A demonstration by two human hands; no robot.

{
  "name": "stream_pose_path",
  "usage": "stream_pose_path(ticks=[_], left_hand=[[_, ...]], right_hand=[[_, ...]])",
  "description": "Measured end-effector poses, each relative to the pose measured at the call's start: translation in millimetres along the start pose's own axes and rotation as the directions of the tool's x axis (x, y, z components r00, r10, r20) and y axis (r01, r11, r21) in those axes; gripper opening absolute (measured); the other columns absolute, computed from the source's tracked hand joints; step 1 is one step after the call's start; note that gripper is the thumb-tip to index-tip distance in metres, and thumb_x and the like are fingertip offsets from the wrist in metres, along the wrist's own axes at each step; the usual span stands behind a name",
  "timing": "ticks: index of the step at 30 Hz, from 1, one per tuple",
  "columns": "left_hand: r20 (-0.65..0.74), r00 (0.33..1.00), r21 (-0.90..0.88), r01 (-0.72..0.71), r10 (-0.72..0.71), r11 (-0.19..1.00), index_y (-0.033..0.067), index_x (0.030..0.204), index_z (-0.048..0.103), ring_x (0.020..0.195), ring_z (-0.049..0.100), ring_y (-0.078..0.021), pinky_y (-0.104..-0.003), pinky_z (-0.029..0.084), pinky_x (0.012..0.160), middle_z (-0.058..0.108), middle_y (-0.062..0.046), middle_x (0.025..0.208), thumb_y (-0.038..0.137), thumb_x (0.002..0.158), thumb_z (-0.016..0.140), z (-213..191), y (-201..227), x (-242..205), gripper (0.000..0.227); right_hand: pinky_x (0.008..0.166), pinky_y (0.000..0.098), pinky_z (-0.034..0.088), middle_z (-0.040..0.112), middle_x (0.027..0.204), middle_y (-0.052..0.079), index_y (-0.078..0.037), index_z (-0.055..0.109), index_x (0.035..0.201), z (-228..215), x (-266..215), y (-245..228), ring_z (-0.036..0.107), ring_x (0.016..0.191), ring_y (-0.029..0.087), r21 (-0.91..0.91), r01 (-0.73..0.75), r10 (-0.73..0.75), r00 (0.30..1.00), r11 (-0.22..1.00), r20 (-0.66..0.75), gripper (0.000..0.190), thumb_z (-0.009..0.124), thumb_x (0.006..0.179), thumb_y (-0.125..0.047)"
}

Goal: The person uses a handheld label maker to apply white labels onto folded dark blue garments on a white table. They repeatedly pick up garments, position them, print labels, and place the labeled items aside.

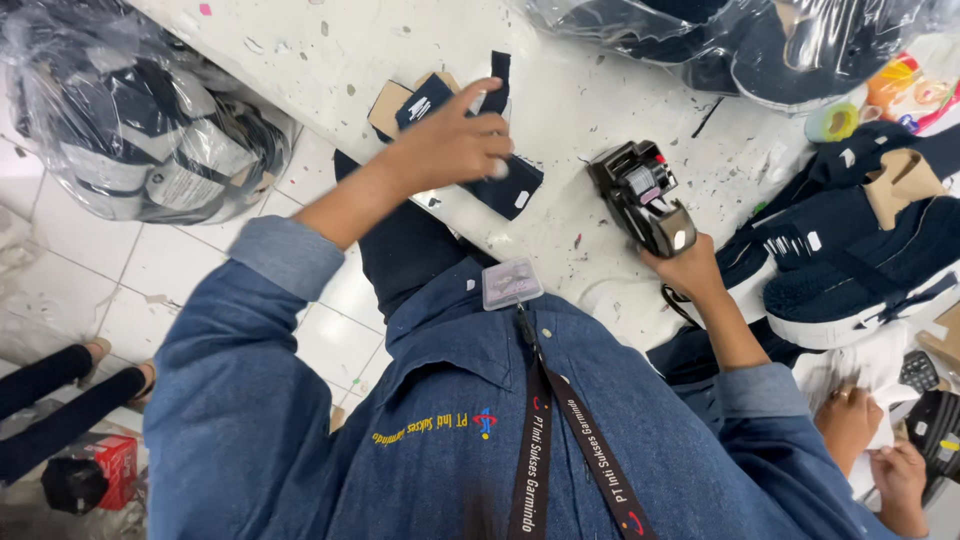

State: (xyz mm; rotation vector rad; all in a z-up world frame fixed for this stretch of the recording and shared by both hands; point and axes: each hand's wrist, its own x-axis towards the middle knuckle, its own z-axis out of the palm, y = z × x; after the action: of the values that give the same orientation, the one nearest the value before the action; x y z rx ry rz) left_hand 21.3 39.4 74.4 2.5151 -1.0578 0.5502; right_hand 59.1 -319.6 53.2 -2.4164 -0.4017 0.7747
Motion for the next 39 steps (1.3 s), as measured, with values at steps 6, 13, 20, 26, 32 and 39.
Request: stream_pose_path(ticks=[6,13,20,26,32,39], left_hand=[[0.450,0.813,0.213,0.304,-0.369,0.929,0.0111,0.071,0.058,0.106,0.044,-0.0091,-0.038,0.017,0.104,0.056,0.010,0.101,0.007,0.072,0.060,-28.5,-13.3,-37.4,0.005],[0.203,0.497,0.041,0.857,-0.844,0.514,-0.0032,0.101,0.042,0.101,0.038,-0.0365,-0.059,0.031,0.082,0.036,-0.017,0.107,0.044,0.057,0.068,4.1,20.2,-13.4,0.069],[0.389,0.166,0.046,0.979,-0.906,0.200,-0.0049,0.085,0.047,0.082,0.052,-0.0321,-0.042,0.045,0.061,0.048,-0.016,0.079,0.046,0.043,0.076,-2.8,19.1,7.0,0.072],[0.329,0.324,-0.171,0.944,-0.887,0.281,-0.0007,0.076,0.045,0.071,0.054,-0.0261,-0.031,0.045,0.056,0.044,-0.009,0.068,0.032,0.050,0.076,-1.7,50.6,12.0,0.052],[0.545,0.242,-0.766,0.534,-0.803,-0.359,-0.0011,0.111,0.036,0.092,0.051,-0.0201,-0.026,0.049,0.069,0.051,-0.013,0.105,0.003,0.057,0.074,8.7,49.1,-13.5,0.067],[0.607,0.047,-0.414,0.870,-0.793,-0.266,0.0117,0.129,0.015,0.114,0.035,-0.0281,-0.039,0.032,0.094,0.040,-0.013,0.116,0.030,0.052,0.082,57.4,40.0,-21.4,0.103]], right_hand=[[0.051,0.0351,0.041,0.056,0.066,0.024,0.007,0.053,0.077,-11.8,-9.1,-17.8,0.057,0.064,0.033,-0.102,-0.036,0.014,0.977,0.994,-0.213,0.043,0.073,0.064,-0.029],[0.079,0.0383,0.032,0.049,0.099,0.015,0.001,0.045,0.106,54.2,31.3,-88.5,0.046,0.091,0.030,-0.319,0.492,-0.584,0.633,0.810,-0.508,0.046,0.058,0.071,-0.027],[0.073,0.0349,0.031,0.046,0.085,0.012,0.002,0.048,0.102,106.2,85.8,-117.2,0.044,0.085,0.025,-0.183,0.262,-0.231,0.957,0.947,0.177,0.061,0.067,0.062,-0.040],[0.058,0.0293,0.042,0.055,0.078,0.015,0.000,0.054,0.088,94.3,58.1,-103.4,0.054,0.075,0.026,0.253,0.077,-0.146,0.953,0.964,0.265,0.036,0.066,0.066,-0.025],[0.051,0.0285,0.038,0.050,0.058,0.010,-0.002,0.053,0.065,-5.1,-13.1,-154.0,0.047,0.058,0.019,0.379,0.036,-0.120,0.972,0.925,0.201,0.027,0.062,0.066,-0.027],[0.035,0.0185,0.041,0.053,0.056,0.007,-0.007,0.055,0.068,94.1,69.2,-98.3,0.052,0.047,0.012,0.475,-0.031,-0.033,0.991,0.879,0.127,0.035,0.063,0.068,-0.040]])
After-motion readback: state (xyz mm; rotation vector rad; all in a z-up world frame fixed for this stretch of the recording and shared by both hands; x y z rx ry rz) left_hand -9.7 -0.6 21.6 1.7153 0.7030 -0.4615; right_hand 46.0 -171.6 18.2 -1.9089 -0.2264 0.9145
